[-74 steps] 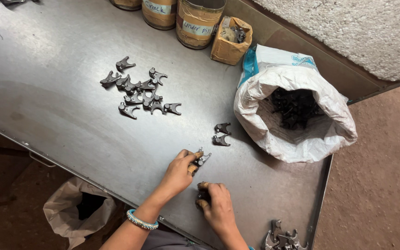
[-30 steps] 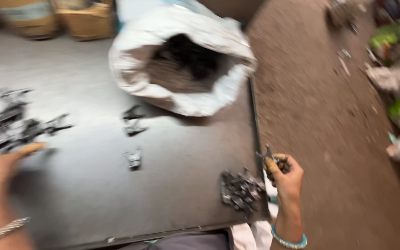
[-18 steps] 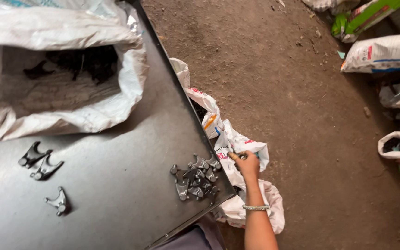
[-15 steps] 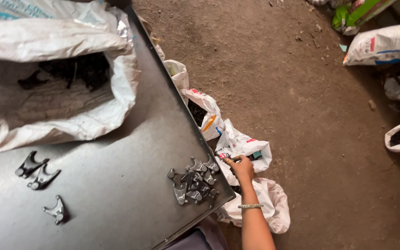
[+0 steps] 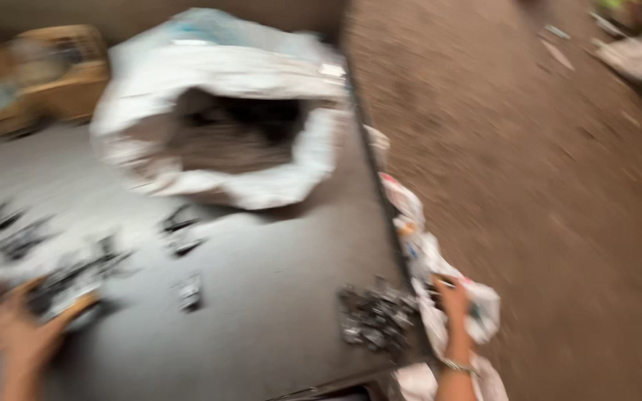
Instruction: The person sorts small metal fork-shaped castings on a metal table, picking up individual parts, turning them in both hands, and tossing rejected parts into a paper sack while placing accepted parts in a pile. Another gloved worker handles a larger pile of the same castings at the far end of the table.
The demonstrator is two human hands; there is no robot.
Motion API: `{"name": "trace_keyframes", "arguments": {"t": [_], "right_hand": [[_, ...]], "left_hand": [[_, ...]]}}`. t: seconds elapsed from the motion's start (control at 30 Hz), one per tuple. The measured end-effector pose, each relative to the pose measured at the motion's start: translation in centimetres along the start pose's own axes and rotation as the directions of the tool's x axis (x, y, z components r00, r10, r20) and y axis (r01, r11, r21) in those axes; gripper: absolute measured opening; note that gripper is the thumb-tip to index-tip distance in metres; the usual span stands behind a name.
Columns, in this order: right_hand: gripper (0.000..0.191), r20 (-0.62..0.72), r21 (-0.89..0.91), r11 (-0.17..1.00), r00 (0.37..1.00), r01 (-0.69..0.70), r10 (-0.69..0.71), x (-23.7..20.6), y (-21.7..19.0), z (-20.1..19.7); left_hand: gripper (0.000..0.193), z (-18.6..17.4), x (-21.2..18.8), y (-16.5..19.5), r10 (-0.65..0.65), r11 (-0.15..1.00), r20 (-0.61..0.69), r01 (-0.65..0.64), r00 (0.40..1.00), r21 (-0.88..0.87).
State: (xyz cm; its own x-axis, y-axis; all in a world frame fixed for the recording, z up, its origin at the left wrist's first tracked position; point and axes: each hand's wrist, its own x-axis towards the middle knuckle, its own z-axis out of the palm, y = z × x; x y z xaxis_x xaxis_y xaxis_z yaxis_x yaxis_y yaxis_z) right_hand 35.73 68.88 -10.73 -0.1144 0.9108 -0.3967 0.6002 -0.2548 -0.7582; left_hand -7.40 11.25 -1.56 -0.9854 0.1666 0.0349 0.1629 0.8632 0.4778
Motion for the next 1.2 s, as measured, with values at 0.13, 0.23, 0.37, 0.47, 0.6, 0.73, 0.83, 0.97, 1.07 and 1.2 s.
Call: {"name": "trace_keyframes", "arguments": {"t": [0.13, 0.23, 0.37, 0.47, 0.6, 0.73, 0.83, 0.97, 1.07, 1.2], "right_hand": [[0.023, 0.049, 0.377, 0.903, 0.97, 0.204, -0.24, -3.1, -7.5, -0.8], [0.017, 0.128, 0.403, 0.794, 0.831, 0.455, -0.542, -8.6, -14.1, 1.9], [0.03, 0.407, 0.287, 0.697, 0.575, 0.658, -0.71, -21.4, -19.9, 11.7], [0.046, 0.692, -0.026, 0.562, 0.42, 0.827, -0.587, -32.5, -21.9, 20.3], [0.062, 0.692, -0.162, 0.327, 0.343, 0.931, -0.635, -41.7, -22.3, 25.4], [0.042, 0.643, -0.125, 0.253, 0.272, 0.959, -0.716, -42.6, -21.6, 26.9], [0.033, 0.667, 0.015, 0.222, 0.155, 0.975, -0.728, -41.0, -20.6, 25.9], [0.034, 0.682, 0.161, 0.297, 0.111, 0.941, -0.723, -39.9, -19.3, 23.1], [0.047, 0.625, 0.143, 0.482, 0.299, 0.864, -0.721, -40.0, -18.7, 22.1], [0.055, 0.599, -0.024, 0.505, 0.416, 0.863, -0.684, -41.1, -17.4, 22.7]], "left_hand": [[0.098, 0.6, -0.7, 1.7, -0.039, 0.999, -0.066, 0.04, 0.997, 0.012], [0.099, 0.0, -1.7, 4.7, -0.107, 0.994, -0.008, 0.107, 0.994, 0.02], [0.088, -1.7, -3.7, 8.0, -0.129, 0.987, 0.052, 0.134, 0.99, -0.086], [0.071, -3.3, -5.0, 8.2, -0.056, 0.965, -0.028, 0.047, 0.998, -0.257], [0.044, -5.7, -6.8, 6.6, -0.068, 0.929, -0.202, -0.011, 0.977, -0.369], [0.027, -8.3, -9.0, 4.5, -0.047, 0.903, -0.402, -0.133, 0.915, -0.408], [0.024, -9.2, -10.5, 4.1, -0.061, 0.835, -0.387, -0.165, 0.92, -0.524], [0.029, -9.4, -12.0, 4.3, -0.042, 0.799, -0.293, -0.144, 0.955, -0.585], [0.027, -9.1, -13.0, 4.5, -0.034, 0.773, -0.276, -0.15, 0.961, -0.616], [0.024, -8.7, -14.1, 5.0, -0.031, 0.743, -0.261, -0.153, 0.965, -0.652]]}}
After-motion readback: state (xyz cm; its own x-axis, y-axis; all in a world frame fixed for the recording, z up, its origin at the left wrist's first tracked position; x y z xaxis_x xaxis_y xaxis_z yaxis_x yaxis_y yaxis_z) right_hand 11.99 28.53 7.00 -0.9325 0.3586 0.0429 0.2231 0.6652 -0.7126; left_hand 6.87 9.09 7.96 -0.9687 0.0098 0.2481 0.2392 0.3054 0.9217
